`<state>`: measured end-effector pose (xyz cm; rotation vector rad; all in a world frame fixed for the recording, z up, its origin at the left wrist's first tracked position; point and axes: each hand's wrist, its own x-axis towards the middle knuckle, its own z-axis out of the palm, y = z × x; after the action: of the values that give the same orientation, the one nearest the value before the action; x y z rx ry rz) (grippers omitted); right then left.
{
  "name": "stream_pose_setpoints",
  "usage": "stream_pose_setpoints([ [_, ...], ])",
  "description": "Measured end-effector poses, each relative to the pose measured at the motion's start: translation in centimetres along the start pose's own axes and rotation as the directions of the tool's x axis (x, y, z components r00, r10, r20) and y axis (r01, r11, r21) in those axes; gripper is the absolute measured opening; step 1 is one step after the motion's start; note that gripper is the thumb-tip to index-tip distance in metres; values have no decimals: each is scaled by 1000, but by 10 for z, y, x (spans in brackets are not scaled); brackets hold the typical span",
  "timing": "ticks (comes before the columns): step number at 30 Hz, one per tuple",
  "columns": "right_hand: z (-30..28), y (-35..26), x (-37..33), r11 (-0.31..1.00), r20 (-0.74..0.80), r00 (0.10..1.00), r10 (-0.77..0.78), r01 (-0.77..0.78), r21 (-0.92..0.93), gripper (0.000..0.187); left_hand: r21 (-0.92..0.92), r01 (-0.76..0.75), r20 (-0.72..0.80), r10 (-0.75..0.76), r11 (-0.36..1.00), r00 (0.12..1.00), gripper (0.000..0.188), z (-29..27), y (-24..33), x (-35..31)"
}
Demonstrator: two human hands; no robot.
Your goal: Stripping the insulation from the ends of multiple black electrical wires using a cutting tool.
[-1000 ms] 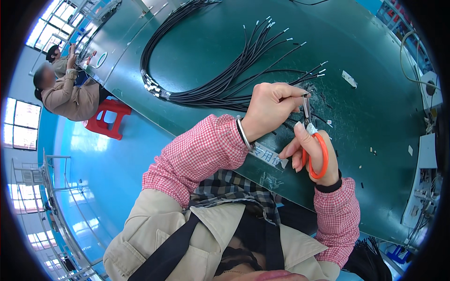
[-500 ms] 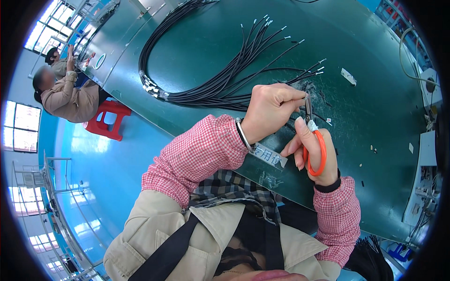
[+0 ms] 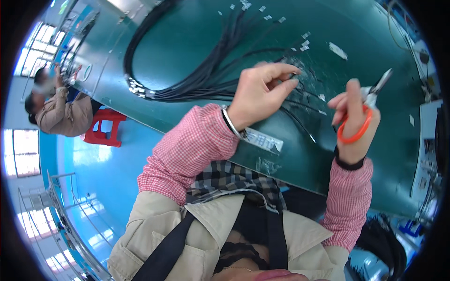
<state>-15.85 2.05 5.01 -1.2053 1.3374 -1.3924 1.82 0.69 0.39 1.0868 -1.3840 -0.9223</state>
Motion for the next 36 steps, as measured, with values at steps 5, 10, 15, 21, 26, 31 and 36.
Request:
stream_pose_setpoints([
  [5,-40,26,21,997,-218,976,-27,9,-82,37,41,-320,334,289,946,897,16,-3,-5,2],
  [10,-53,36,21,998,-133,990,46,-51,-38,37,80,-404,568,291,911,770,13,3,-6,-4],
  [15,-48,35,22,1000,-68,998,15,-14,3,33,271,-682,611,427,680,667,15,14,-21,-8],
  [21,-30,28,1,987,34,995,-94,98,-127,27,187,-511,321,439,839,839,14,8,-20,2],
  [26,-27,25,-15,924,292,955,-43,149,-352,17,-157,42,151,-18,987,988,12,8,-7,-6],
  [31,-15,26,-17,740,354,913,-202,379,-555,12,-283,155,128,-123,946,984,12,6,1,-3],
  [36,4,20,-15,951,135,969,-206,231,-206,13,-223,137,197,-93,965,976,13,3,5,-2],
])
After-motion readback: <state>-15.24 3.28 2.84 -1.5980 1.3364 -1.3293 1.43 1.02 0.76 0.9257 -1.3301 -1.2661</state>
